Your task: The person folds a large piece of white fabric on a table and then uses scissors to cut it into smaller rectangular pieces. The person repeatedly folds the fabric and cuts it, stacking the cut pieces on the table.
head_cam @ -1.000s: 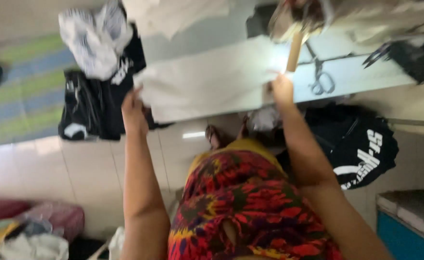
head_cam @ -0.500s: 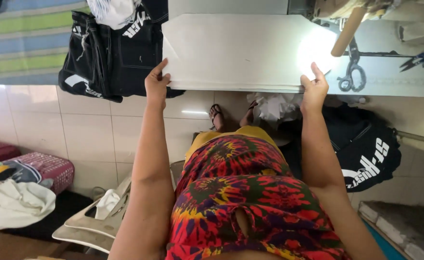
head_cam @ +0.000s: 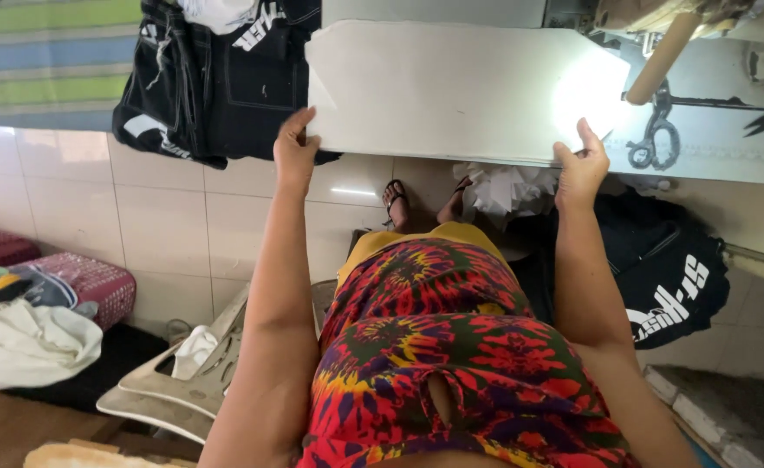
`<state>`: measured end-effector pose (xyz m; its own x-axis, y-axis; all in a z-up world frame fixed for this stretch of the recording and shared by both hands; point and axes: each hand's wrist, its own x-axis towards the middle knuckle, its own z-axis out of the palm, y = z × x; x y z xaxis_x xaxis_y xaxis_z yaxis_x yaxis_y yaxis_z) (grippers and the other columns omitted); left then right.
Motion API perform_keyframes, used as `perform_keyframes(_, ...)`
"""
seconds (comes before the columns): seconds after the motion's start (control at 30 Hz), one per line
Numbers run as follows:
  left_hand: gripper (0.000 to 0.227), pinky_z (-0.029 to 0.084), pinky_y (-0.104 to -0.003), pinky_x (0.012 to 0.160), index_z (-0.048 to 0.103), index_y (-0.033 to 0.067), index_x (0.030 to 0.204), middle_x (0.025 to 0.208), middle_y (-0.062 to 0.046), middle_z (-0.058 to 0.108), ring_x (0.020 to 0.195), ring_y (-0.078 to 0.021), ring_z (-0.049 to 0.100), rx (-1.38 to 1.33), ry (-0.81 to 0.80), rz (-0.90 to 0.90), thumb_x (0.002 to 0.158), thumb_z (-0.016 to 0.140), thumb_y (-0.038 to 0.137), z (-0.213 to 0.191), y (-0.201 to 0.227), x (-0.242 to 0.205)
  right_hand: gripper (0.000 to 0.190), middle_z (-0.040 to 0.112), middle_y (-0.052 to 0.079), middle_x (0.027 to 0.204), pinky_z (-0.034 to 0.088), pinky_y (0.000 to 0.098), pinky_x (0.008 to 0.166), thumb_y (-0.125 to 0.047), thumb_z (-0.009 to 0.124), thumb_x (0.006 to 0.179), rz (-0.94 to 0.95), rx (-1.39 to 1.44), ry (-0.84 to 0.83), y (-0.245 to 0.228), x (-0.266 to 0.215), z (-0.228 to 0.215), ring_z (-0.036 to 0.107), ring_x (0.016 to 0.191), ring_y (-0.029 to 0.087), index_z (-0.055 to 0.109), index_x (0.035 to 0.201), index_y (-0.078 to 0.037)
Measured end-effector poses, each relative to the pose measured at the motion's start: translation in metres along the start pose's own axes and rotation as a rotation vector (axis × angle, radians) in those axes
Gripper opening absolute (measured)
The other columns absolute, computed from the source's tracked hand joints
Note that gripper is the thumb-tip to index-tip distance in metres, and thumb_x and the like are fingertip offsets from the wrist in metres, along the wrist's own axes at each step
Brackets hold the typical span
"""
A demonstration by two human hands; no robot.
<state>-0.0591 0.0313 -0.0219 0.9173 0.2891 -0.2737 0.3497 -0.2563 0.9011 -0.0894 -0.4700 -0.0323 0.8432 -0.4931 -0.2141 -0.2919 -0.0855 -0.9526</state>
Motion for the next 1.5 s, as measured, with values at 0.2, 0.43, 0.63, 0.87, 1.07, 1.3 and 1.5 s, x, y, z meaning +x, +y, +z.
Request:
perform_keyframes(0.2,0.051,0.013,-0.060,0.125,0.027,0.0233,0.163,0.170,-0.004,0.023,0.157,-0.0362,0.012,0.825,-0.200,0.408,0.114,0.043,0.025,0.074,0.054,0.023,0.060,0.057,0.013,0.144,0.045,0.0272,0.109,-0.001,0.075,0.085,-0.029,-0.236,0.010,-0.006,0.005,0.007,0.056,0.131,0.022,0.057,0.142,0.000)
perform_keyframes(0.43,0.056,-0.012,-0.070,0.119,0.011,0.0311,0.168,0.175,0.000,0.004,0.159,-0.0311,-0.008,1.049,-0.361,0.229,0.115,0.024,0.041,0.089,0.074,0.019,0.079,0.037,0.026,0.145,0.047,0.0380,0.116,0.028,0.068,0.078,-0.147,-0.524,0.277,0.065,0.027,-0.029,0.033,0.144,0.044,0.051,0.150,0.001)
perform_keyframes(0.63,0.052,0.012,-0.075,0.116,0.048,0.0233,0.155,0.164,-0.004,0.038,0.153,-0.0337,0.025,1.154,0.018,0.744,0.105,0.057,0.034,0.156,0.065,0.018,0.033,0.072,0.035,0.105,0.052,0.0549,0.091,0.012,0.053,0.093,-0.280,-1.076,-0.186,-0.084,-0.020,0.130,0.069,0.103,0.048,0.067,0.122,0.017)
perform_keyframes(0.87,0.050,0.003,-0.069,0.121,0.037,0.0323,0.156,0.166,0.001,0.027,0.156,-0.0404,0.008,1.074,-0.234,0.400,0.108,0.040,0.042,0.169,0.068,0.046,0.072,0.042,0.021,0.153,0.027,0.0566,0.118,-0.043,0.058,0.100,-0.109,-0.873,-0.186,-0.085,0.046,0.049,0.038,0.141,0.045,0.035,0.161,-0.013)
perform_keyframes(1.07,0.039,0.046,-0.046,0.107,0.065,0.0130,0.136,0.142,-0.012,0.059,0.134,-0.0337,0.055,0.554,-0.255,1.017,0.097,0.059,0.009,0.364,0.147,0.152,0.049,0.060,0.026,0.129,0.017,0.0716,0.123,-0.001,0.043,0.082,-0.724,-1.307,-0.146,-0.020,0.078,0.008,0.038,0.145,0.048,0.058,0.128,0.008)
perform_keyframes(1.3,0.092,0.062,-0.053,0.093,0.003,0.0134,0.167,0.171,-0.016,0.001,0.110,-0.0468,0.069,0.974,-0.653,0.759,0.098,0.064,0.006,0.545,0.289,0.230,0.042,0.070,0.013,0.114,0.017,0.0646,0.122,-0.033,0.055,0.092,-0.405,-1.231,-0.239,-0.013,0.093,0.016,0.057,0.125,0.031,0.067,0.122,-0.007)
perform_keyframes(1.5,0.029,0.052,-0.043,0.085,0.065,0.0266,0.116,0.102,0.004,0.066,0.098,-0.0213,0.068,1.104,-0.338,1.161,0.089,0.070,0.038,0.636,0.195,0.301,0.044,0.073,0.012,0.115,0.016,0.0631,0.124,-0.041,0.056,0.092,-0.420,-1.130,-0.204,0.003,0.090,0.014,0.061,0.125,0.033,0.066,0.125,-0.015)
